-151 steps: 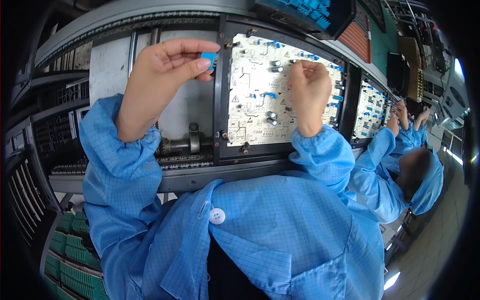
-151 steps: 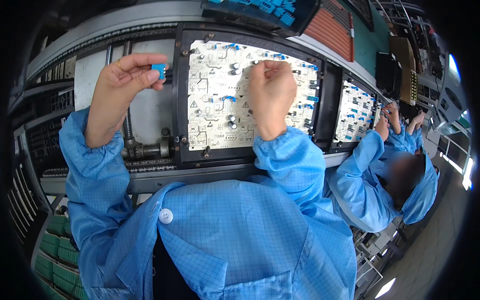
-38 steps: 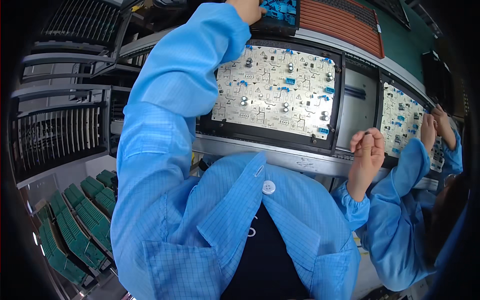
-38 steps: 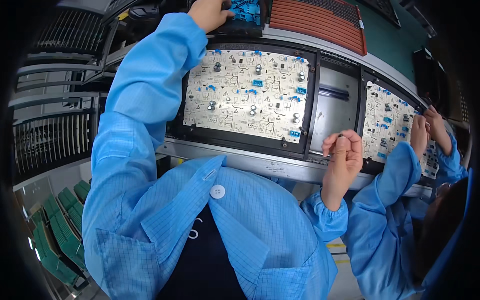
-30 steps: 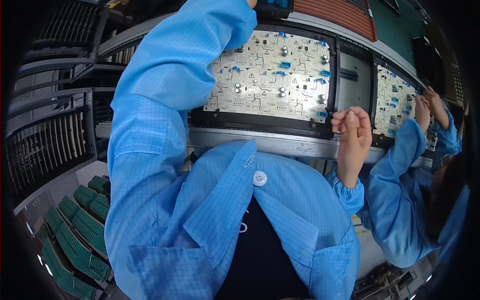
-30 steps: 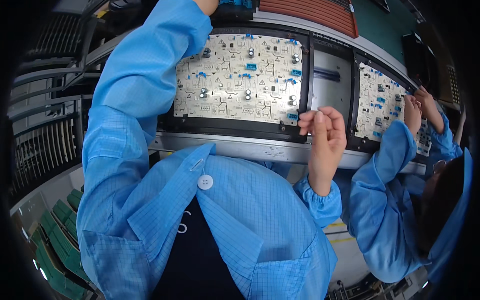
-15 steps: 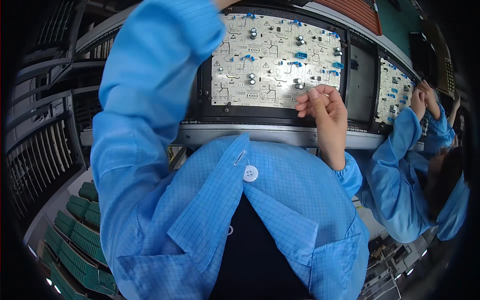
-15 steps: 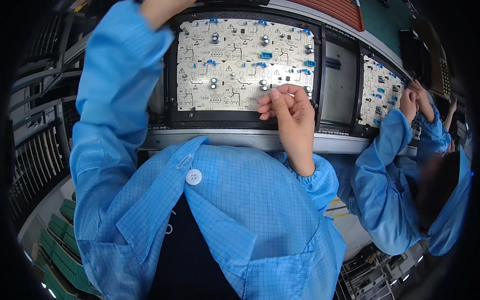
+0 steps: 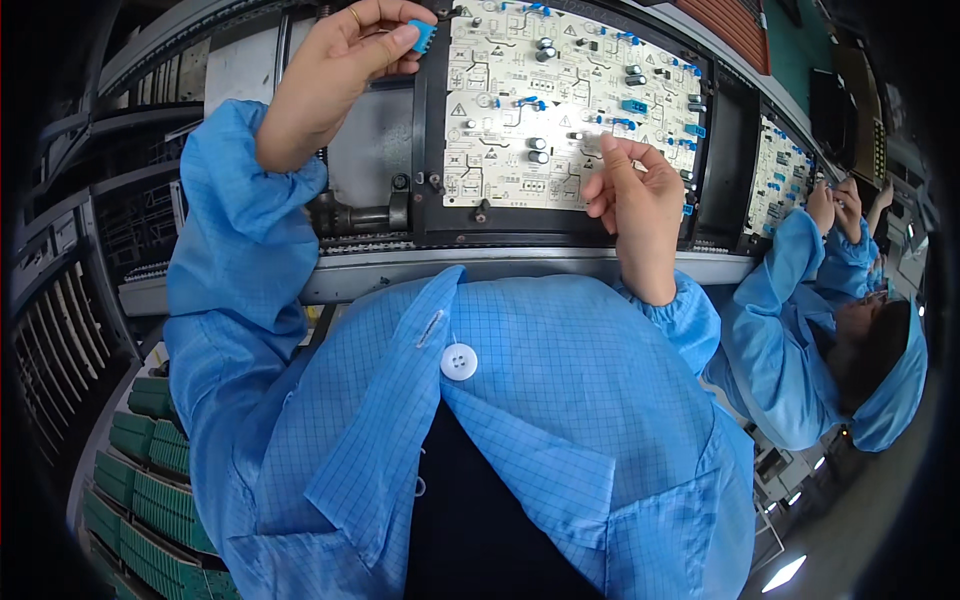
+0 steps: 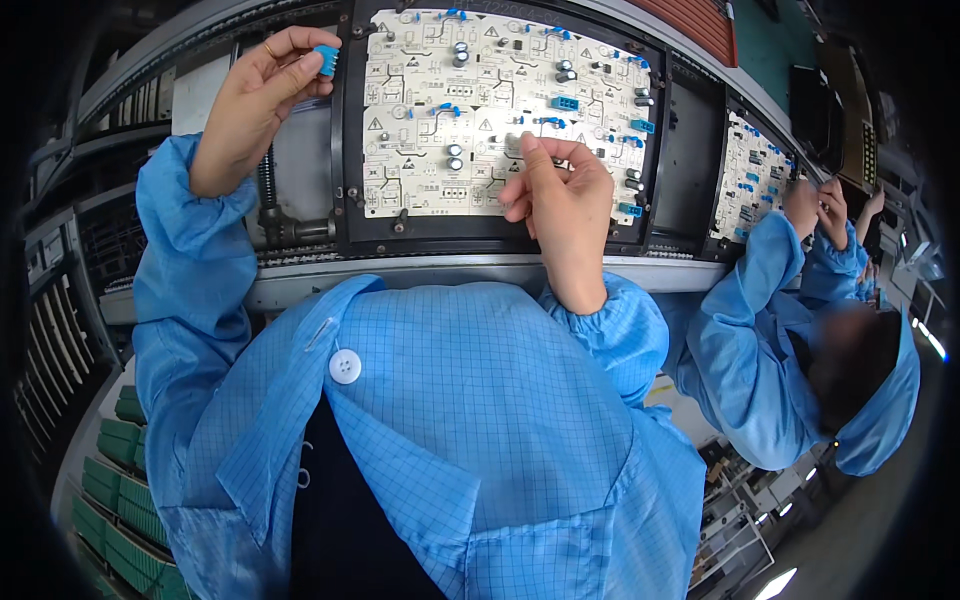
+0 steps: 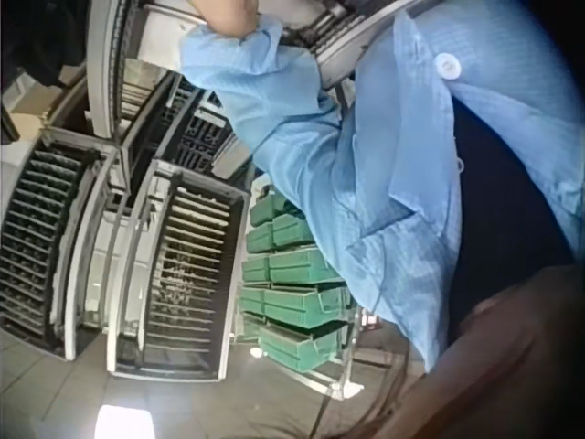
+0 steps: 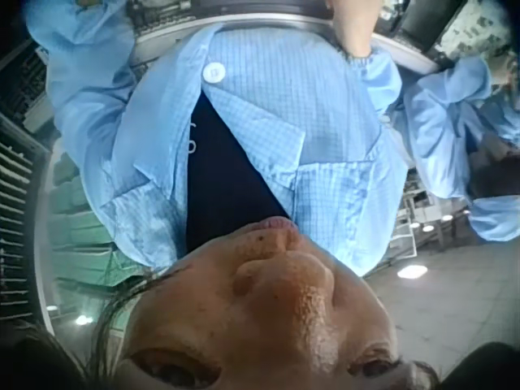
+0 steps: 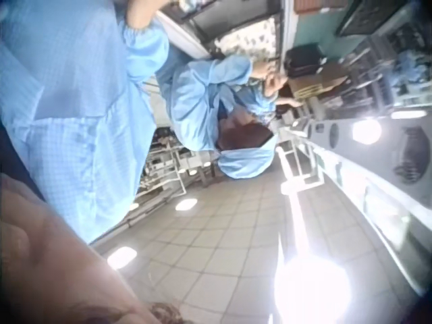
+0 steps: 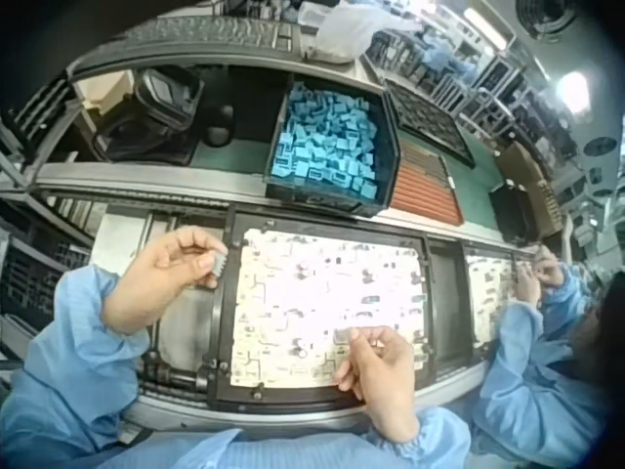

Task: Assembling components onto printed circuit boards at a manual assembly station.

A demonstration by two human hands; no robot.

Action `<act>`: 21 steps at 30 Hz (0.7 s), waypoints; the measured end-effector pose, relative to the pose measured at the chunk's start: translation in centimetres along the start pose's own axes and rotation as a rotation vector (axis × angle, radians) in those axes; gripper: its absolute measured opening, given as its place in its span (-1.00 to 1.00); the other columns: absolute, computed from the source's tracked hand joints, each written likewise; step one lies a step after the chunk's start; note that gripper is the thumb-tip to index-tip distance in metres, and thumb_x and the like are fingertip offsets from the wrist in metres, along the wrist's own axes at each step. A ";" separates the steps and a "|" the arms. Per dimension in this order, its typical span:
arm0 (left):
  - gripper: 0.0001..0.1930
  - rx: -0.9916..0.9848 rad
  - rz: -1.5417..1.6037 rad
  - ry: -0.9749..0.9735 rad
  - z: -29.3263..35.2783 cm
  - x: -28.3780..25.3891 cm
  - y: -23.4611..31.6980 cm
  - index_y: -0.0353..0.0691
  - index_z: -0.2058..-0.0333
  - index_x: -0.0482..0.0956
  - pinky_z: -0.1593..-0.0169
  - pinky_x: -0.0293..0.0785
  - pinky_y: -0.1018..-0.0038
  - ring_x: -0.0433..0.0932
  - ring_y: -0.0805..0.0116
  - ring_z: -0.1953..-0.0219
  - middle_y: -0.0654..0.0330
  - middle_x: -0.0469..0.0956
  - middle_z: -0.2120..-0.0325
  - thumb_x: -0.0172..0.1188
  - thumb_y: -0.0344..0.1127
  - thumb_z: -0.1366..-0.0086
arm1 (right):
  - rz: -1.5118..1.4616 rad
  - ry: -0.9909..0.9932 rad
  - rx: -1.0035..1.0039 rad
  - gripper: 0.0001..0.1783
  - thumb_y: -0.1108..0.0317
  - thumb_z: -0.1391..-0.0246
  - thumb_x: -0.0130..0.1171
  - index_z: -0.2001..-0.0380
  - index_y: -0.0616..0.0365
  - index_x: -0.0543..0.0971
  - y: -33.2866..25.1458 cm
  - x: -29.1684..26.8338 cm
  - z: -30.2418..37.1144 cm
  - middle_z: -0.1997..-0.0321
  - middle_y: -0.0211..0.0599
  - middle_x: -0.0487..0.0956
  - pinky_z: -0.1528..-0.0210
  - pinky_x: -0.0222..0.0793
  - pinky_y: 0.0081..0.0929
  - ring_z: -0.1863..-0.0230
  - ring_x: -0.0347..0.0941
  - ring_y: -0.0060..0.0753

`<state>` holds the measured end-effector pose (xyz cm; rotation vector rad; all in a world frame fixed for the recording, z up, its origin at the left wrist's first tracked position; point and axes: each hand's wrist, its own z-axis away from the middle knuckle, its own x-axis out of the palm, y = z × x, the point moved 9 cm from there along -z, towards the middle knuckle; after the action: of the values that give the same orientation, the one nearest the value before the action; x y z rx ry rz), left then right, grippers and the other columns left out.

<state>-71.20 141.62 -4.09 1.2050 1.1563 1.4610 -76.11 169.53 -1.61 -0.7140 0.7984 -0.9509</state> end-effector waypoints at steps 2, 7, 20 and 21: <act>-0.75 -0.007 0.102 -0.017 0.2 -0.1 -0.1 -0.24 0.05 0.49 0.07 0.38 0.64 0.44 0.59 0.22 0.28 0.49 0.19 0.06 -0.30 -0.36 | 0.037 0.046 0.007 -0.76 0.26 -0.18 0.15 0.30 0.24 0.48 0.0 0.1 -0.1 0.68 -0.38 0.50 0.78 0.01 -0.79 0.75 0.30 -0.72; -0.83 -0.094 0.224 0.099 0.5 0.8 0.5 -0.34 0.16 0.49 0.22 0.42 0.64 0.45 0.56 0.34 0.28 0.51 0.34 0.09 -0.42 -0.31 | 0.068 0.097 0.042 -0.75 0.23 -0.16 0.17 0.34 0.24 0.50 0.2 0.2 -0.4 0.68 -0.40 0.50 0.76 0.02 -0.79 0.74 0.30 -0.73; -0.78 -0.062 0.214 0.057 0.5 -0.2 0.6 -0.33 0.12 0.49 0.21 0.45 0.66 0.46 0.59 0.34 0.27 0.52 0.34 0.12 -0.38 -0.30 | 0.151 0.146 0.031 -0.70 0.22 -0.15 0.19 0.33 0.30 0.53 0.2 -0.1 -0.7 0.69 -0.37 0.52 0.73 0.07 -0.79 0.74 0.28 -0.73; -0.78 -0.080 0.194 0.059 0.5 -0.2 0.4 -0.34 0.12 0.49 0.22 0.45 0.66 0.46 0.59 0.35 0.27 0.52 0.35 0.12 -0.38 -0.30 | 0.144 0.146 0.027 -0.70 0.22 -0.14 0.19 0.33 0.31 0.53 0.2 0.0 -0.6 0.69 -0.37 0.52 0.73 0.07 -0.79 0.74 0.27 -0.73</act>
<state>-70.69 141.36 -3.64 1.2531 1.0317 1.6816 -76.56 169.53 -2.07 -0.5601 0.9506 -0.8883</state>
